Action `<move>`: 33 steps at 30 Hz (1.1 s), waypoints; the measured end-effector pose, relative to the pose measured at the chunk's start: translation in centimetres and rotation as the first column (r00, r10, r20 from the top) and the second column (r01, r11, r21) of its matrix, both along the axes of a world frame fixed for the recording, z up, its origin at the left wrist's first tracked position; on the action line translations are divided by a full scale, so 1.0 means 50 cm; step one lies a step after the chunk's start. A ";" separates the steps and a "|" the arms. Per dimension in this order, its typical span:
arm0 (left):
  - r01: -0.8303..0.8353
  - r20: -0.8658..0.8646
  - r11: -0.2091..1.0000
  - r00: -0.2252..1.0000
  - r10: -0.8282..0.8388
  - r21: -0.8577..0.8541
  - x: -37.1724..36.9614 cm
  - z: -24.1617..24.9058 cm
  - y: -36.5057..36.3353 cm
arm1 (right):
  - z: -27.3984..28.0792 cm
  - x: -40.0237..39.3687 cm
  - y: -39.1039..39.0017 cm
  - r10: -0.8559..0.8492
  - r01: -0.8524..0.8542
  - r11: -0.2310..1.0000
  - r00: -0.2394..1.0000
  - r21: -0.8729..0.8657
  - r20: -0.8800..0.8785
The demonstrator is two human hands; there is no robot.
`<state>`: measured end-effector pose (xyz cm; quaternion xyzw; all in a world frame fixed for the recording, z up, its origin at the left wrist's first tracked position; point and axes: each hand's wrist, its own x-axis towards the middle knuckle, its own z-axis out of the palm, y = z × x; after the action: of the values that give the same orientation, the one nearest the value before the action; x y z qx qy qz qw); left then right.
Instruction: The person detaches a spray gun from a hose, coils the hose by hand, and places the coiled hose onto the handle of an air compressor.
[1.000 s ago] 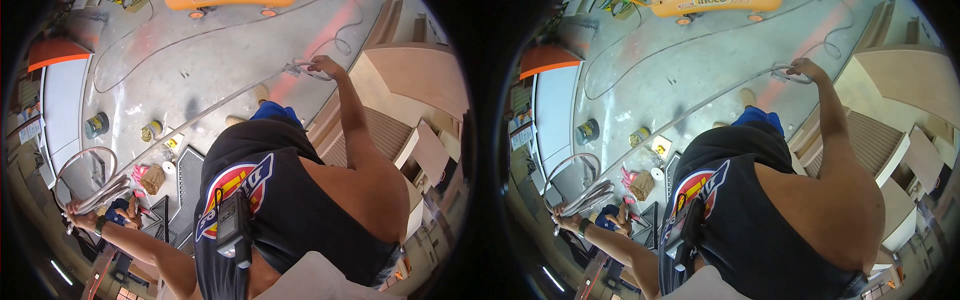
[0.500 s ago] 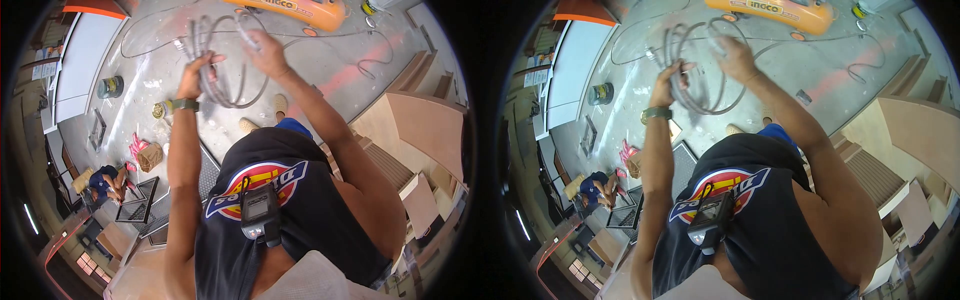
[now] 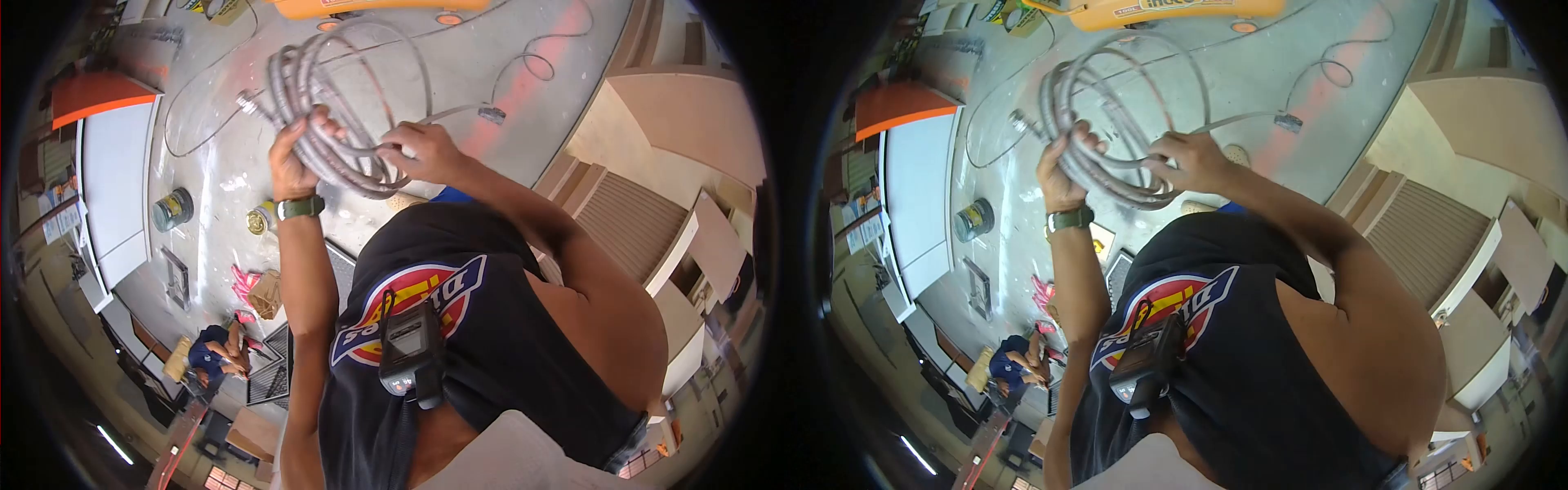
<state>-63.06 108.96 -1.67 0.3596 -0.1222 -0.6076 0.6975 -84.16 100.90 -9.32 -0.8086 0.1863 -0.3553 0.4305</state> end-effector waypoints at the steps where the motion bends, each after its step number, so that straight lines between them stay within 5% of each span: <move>1: -0.039 0.034 0.999 0.999 0.040 -0.017 0.005 0.026 0.012 | -0.023 -0.020 -0.008 -0.025 0.025 0.999 1.000 0.048 0.002; 3: -0.028 -0.033 0.990 0.999 0.024 -0.136 0.040 0.068 0.046 | -0.086 -0.071 -0.038 -0.157 0.174 0.970 0.981 0.171 -0.111; 7: -0.025 0.045 0.970 0.998 0.037 -0.242 0.085 0.194 0.117 | -0.186 -0.131 -0.132 -0.363 0.345 0.929 0.789 -0.131 -0.495; 13: -0.062 0.281 0.965 0.950 0.134 -0.253 0.088 0.346 0.211 | -0.318 -0.006 -0.198 -0.040 -0.006 0.997 0.798 -0.075 -0.601; 14: -0.087 0.283 0.951 0.943 0.175 -0.297 0.084 0.359 0.221 | -0.354 0.021 -0.198 0.058 -0.024 0.998 0.753 0.061 -0.655; 17: -0.254 0.168 0.882 0.925 0.342 -0.397 0.099 0.409 0.266 | -0.440 0.032 -0.179 0.137 -0.134 0.988 0.568 0.073 -0.812; 18: -0.328 0.087 0.836 0.911 0.403 -0.439 0.110 0.420 0.283 | -0.489 -0.002 -0.183 0.125 -0.178 0.983 0.512 0.037 -0.850; 19: -0.469 -0.029 0.770 0.861 0.508 -0.433 0.122 0.435 0.308 | -0.604 -0.066 -0.189 0.040 -0.174 0.980 0.660 -0.101 -0.750; 21: -0.583 -0.119 0.667 0.787 0.606 -0.464 0.165 0.454 0.370 | -0.568 -0.167 -0.215 0.027 -0.080 0.997 0.456 -0.010 -0.889; 23: -0.666 -0.198 0.576 0.718 0.668 -0.473 0.241 0.463 0.469 | -0.626 -0.328 -0.277 -0.073 0.099 0.995 0.508 -0.027 -0.858; 24: -0.707 -0.137 0.554 0.662 0.737 -0.439 0.283 0.467 0.528 | -0.711 -0.432 -0.336 -0.126 0.051 0.992 0.555 -0.118 -0.822; 26: -0.772 0.025 0.504 0.537 0.843 -0.387 0.369 0.461 0.640 | -0.622 -0.533 -0.397 -0.261 0.172 0.963 0.418 -0.207 -0.870; 28: -0.822 0.171 0.471 0.439 0.882 -0.319 0.439 0.443 0.740 | -0.536 -0.607 -0.458 -0.269 0.215 0.957 0.427 -0.192 -0.863; 31: -0.873 0.249 0.437 0.383 0.889 -0.217 0.487 0.401 0.818 | -0.454 -0.629 -0.507 -0.266 0.360 0.924 0.359 -0.130 -0.895; 33: -0.849 0.229 0.485 0.440 0.868 -0.209 0.504 0.361 0.837 | -0.440 -0.605 -0.535 -0.191 0.240 0.964 0.311 -0.118 -0.931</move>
<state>-37.87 150.82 16.40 0.4383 -0.0481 -0.1029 0.8916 -114.41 74.14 -31.34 -0.8237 0.5119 0.1211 0.2118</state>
